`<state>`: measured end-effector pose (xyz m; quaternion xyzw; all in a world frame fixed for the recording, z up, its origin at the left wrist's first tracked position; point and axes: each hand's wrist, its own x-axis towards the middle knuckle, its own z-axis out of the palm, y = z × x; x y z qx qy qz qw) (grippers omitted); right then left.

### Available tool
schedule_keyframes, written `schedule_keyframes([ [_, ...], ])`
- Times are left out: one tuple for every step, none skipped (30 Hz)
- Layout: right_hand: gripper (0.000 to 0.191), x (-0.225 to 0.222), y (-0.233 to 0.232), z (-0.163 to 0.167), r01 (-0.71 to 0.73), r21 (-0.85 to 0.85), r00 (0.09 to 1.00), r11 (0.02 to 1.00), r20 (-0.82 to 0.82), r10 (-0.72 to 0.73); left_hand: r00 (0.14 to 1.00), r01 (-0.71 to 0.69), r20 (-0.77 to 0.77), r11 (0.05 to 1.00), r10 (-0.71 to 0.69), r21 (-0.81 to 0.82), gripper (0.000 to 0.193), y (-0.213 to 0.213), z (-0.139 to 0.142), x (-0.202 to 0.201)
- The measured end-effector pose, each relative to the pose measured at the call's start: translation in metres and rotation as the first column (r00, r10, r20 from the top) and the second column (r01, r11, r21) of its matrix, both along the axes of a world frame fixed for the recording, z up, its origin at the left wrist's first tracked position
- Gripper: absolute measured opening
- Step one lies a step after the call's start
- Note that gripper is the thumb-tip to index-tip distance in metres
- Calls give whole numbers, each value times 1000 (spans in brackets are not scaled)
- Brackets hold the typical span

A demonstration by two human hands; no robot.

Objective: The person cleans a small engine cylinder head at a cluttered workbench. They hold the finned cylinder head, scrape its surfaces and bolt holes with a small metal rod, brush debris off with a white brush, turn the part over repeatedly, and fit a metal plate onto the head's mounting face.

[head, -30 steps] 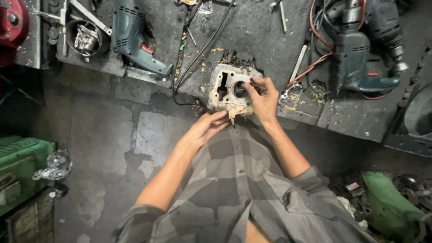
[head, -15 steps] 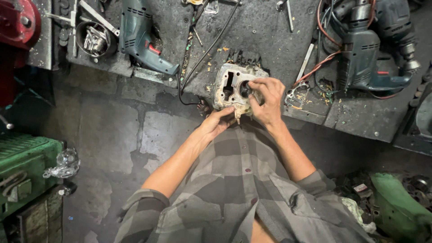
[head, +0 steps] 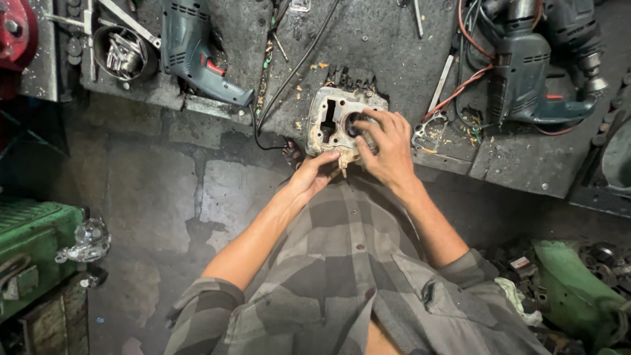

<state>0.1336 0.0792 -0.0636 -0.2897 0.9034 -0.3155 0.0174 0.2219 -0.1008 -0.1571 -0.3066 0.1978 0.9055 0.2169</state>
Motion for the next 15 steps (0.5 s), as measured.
schedule_keyframes([
  [28, -1, 0, -1, 17, -28, 1000, 999, 6, -17, 1000, -5, -8, 1000, 5, -7, 37, 0, 0, 0],
  [28, -1, 0, -2, 32, -54, 999, 998, 18, -31, 1000, 0, -13, 1000, 0, -4, 38, 0, 0, 0],
  [28, 0, 0, -2, 45, -81, 999, 996, 31, -43, 1000, 3, -17, 1000, -3, -2, 38, 0, 1, 0],
  [26, 1, -1, -3, 21, -42, 1000, 999, -11, -21, 1000, 5, -22, 1000, -6, -3, 39, -1, 1, 1],
  [24, 3, -2, -4, -1, -2, 999, 1000, -54, 1, 1000, 11, -10, 1000, -11, -14, 39, -2, 2, 1],
  [22, 5, -2, -4, -21, 39, 995, 999, -98, 24, 1000, 16, 1, 1000, -16, -25, 38, -2, 3, 1],
  [22, 5, -2, -4, -13, 10, 997, 1000, -72, 13, 1000, 20, 12, 999, -19, -36, 38, -2, 4, 1],
  [23, 6, -2, -4, -2, -20, 999, 1000, -46, 1, 1000, 17, 7, 999, -17, -38, 38, -3, 4, 1],
  [23, 5, -2, -4, 14, -50, 1000, 999, -21, -15, 1000, 18, 0, 999, -18, -42, 39, -3, 5, 1],
  [21, 4, -2, -4, 2, -27, 999, 1000, -41, -3, 1000, 21, -10, 999, -22, -46, 39, -3, 5, 0],
  [19, 3, -2, -4, -11, -3, 998, 1000, -62, 11, 999, 49, 20, 997, -48, -66, 39, -3, 5, -1],
  [17, 1, -2, -4, -24, 22, 997, 999, -79, 26, 996, 76, 54, 993, -71, -85, 39, -4, 4, -2],
  [19, -1, -2, -4, -26, -12, 999, 1000, -43, 25, 991, 103, 92, 990, -93, -101, 38, -3, 4, -2],
  [21, -4, -3, -4, -26, -45, 1000, 999, -6, 26, 995, 78, 67, 993, -72, -84, 38, -3, 3, -2],
  [23, -6, -3, -4, -24, -78, 999, 997, 28, 26, 998, 54, 40, 996, -52, -66, 38, -2, 3, -2],
])
